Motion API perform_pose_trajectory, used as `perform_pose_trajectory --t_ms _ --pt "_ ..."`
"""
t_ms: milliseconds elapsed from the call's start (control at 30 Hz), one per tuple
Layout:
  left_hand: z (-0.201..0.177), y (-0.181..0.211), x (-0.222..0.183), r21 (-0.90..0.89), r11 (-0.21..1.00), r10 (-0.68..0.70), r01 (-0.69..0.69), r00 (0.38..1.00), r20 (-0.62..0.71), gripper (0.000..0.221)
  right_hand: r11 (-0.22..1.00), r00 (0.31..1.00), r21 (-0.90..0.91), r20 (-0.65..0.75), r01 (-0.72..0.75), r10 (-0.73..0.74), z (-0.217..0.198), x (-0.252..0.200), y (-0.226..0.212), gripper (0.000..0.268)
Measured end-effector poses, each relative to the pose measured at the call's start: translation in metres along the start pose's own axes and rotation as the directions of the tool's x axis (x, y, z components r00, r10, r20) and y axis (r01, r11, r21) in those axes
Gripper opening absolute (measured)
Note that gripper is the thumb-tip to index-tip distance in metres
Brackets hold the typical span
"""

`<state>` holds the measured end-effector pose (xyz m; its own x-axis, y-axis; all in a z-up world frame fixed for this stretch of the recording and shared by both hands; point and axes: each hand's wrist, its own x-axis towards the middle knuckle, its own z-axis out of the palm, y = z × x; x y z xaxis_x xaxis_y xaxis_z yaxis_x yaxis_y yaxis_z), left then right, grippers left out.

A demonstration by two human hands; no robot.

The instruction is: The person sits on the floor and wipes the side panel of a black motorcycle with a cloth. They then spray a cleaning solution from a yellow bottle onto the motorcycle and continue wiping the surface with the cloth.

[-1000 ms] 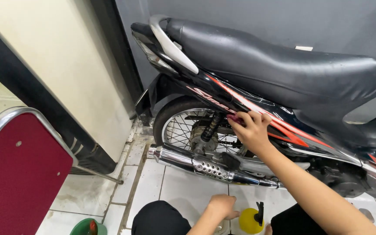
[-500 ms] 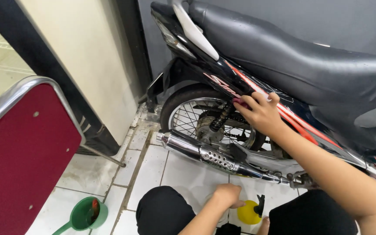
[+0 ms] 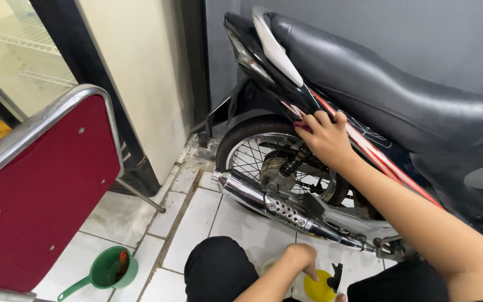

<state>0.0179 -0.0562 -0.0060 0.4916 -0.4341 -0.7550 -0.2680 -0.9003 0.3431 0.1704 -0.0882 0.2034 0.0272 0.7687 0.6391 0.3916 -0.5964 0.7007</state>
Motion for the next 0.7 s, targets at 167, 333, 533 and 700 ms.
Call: perform_pose_trajectory --t_ms 167,333,533,700 --pt "-0.003 0.007 -0.039 0.051 0.997 -0.048 0.053 0.995 -0.087 0.074 0.996 0.999 0.092 0.044 0.021 -0.025 -0.037 -0.048 0.025 0.015" --pt "0.001 0.002 -0.040 0.014 0.998 0.064 -0.063 0.994 -0.084 0.083 0.994 0.997 0.102 0.067 -0.037 0.030 -0.041 -0.051 0.028 0.009" --pt "0.002 -0.007 -0.028 0.000 0.999 -0.035 0.035 0.992 -0.123 0.073 0.960 0.983 0.230 -0.060 -0.158 0.176 -0.020 0.015 0.026 0.005" --pt "-0.004 -0.002 -0.049 0.022 0.999 -0.041 0.043 0.994 -0.102 0.073 0.934 0.982 0.316 -0.035 -0.163 0.184 -0.016 -0.003 0.029 0.007"
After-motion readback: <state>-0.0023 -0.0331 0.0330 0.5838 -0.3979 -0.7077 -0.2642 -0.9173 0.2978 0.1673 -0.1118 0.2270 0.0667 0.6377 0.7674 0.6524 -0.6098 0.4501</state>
